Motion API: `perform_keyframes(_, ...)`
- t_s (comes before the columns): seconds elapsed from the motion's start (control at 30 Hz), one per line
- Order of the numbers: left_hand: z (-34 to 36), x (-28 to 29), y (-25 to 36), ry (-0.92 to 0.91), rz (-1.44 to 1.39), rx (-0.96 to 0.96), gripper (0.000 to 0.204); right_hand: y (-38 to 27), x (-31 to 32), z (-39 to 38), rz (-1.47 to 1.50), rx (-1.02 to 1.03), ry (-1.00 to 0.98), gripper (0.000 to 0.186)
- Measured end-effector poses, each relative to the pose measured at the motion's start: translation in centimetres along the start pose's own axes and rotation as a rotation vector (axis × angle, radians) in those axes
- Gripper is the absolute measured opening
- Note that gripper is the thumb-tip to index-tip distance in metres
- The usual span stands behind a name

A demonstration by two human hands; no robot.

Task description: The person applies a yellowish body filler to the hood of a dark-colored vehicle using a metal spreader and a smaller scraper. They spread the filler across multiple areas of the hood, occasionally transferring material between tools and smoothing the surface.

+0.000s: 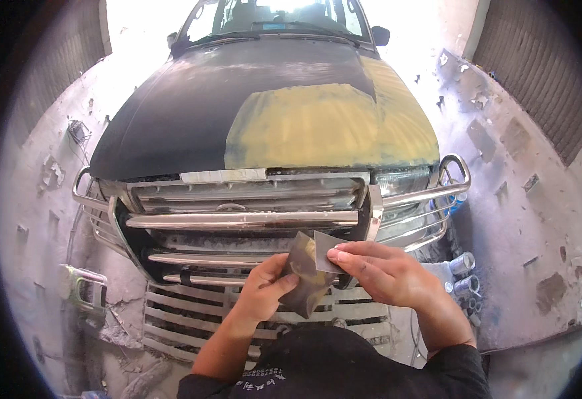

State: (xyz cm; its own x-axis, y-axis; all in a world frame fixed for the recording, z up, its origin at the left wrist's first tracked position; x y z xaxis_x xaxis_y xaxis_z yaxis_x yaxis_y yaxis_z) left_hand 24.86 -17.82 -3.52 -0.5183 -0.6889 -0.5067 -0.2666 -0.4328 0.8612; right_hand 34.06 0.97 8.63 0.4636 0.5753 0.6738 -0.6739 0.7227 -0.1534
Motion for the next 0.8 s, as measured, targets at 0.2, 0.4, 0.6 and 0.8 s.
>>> perform_keyframes(0.2, -0.3, 2.0, 0.1, -0.029, -0.023, 0.018, 0.036, 0.1, -1.3, 0.0, -0.134, 0.007, -0.099, 0.047)
perform_keyframes(0.4, 1.2, 1.4, 1.2, 0.108, -0.319, -0.026, 0.032, 2.8, -1.9, -4.4, 0.084, -0.687, 0.177, 0.06)
perform_keyframes(0.6, 2.7, -1.3, -2.0, 0.299, -0.485, 0.095, 0.027, 4.3, -5.0, -7.2, 0.715, -0.964, 0.793, 0.078)
perform_keyframes(0.8, 4.4, -5.1, -4.6, 0.327, -0.383, 0.079, 0.027, 7.0, -6.1, -8.4, 0.615, -0.936, 0.823, 0.071)
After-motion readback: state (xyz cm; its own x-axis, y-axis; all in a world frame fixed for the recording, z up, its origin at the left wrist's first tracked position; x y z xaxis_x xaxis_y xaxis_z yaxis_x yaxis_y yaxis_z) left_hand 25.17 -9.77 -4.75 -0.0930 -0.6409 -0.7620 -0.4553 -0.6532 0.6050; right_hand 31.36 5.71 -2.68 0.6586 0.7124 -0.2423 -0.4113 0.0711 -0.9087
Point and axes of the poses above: each hand's wrist, its own z-axis towards the middle knuckle, its own x-axis out of the back of the hand, y = z × x, the point moved 3 cm from there along z, towards the middle knuckle, and after that the axes turned 13 degrees about y, right-handed, at the moved point
